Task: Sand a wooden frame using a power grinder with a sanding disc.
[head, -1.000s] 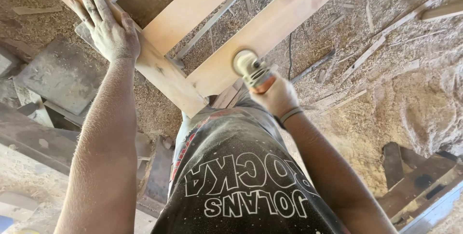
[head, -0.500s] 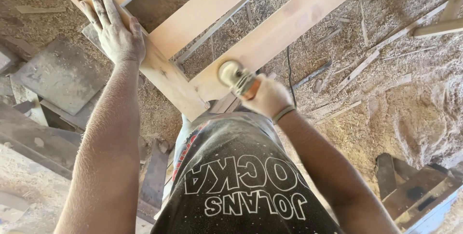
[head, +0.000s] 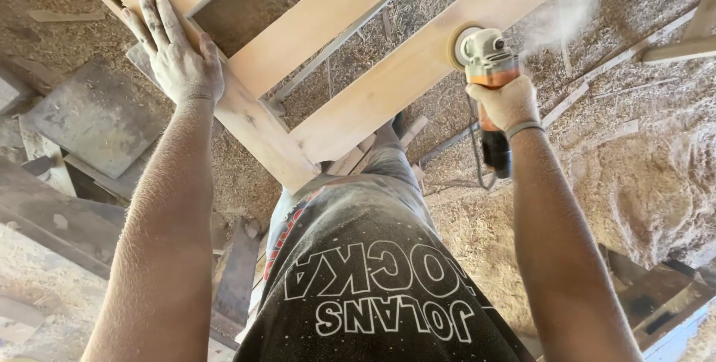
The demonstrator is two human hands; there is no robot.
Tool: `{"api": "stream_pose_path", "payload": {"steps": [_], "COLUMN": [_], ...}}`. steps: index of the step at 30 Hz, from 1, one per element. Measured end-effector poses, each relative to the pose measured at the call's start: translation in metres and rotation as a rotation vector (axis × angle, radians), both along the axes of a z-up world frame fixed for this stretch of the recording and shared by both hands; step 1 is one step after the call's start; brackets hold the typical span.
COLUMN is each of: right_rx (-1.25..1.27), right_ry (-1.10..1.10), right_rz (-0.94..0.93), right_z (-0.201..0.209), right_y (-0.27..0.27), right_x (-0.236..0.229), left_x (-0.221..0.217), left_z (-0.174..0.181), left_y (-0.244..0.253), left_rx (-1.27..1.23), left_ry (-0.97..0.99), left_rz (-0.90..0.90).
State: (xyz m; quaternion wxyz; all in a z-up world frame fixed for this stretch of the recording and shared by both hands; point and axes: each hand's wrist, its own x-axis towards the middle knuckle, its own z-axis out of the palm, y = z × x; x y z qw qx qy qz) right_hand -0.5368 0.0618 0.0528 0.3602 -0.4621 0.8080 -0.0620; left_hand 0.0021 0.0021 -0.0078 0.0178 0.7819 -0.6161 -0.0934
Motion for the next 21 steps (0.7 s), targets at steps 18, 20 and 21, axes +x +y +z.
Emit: {"api": "stream_pose_path", "payload": {"steps": [18, 20, 21], "right_rx": [-0.076, -0.043, -0.013], "right_ry": [-0.222, -0.228, -0.18], "right_rz": [0.486, 0.488, 0.584], "right_z": [0.007, 0.005, 0.006], "right_y": [0.106, 0.115, 0.117], "right_x": [0.145, 0.156, 0.162], "left_x": [0.004, 0.007, 0.005], "left_z": [-0.006, -0.007, -0.006], "left_y": [0.001, 0.006, 0.007], "left_rx": [-0.019, -0.022, -0.038], "left_ry": [0.093, 0.085, 0.067], "left_rz": [0.007, 0.016, -0.003]}}
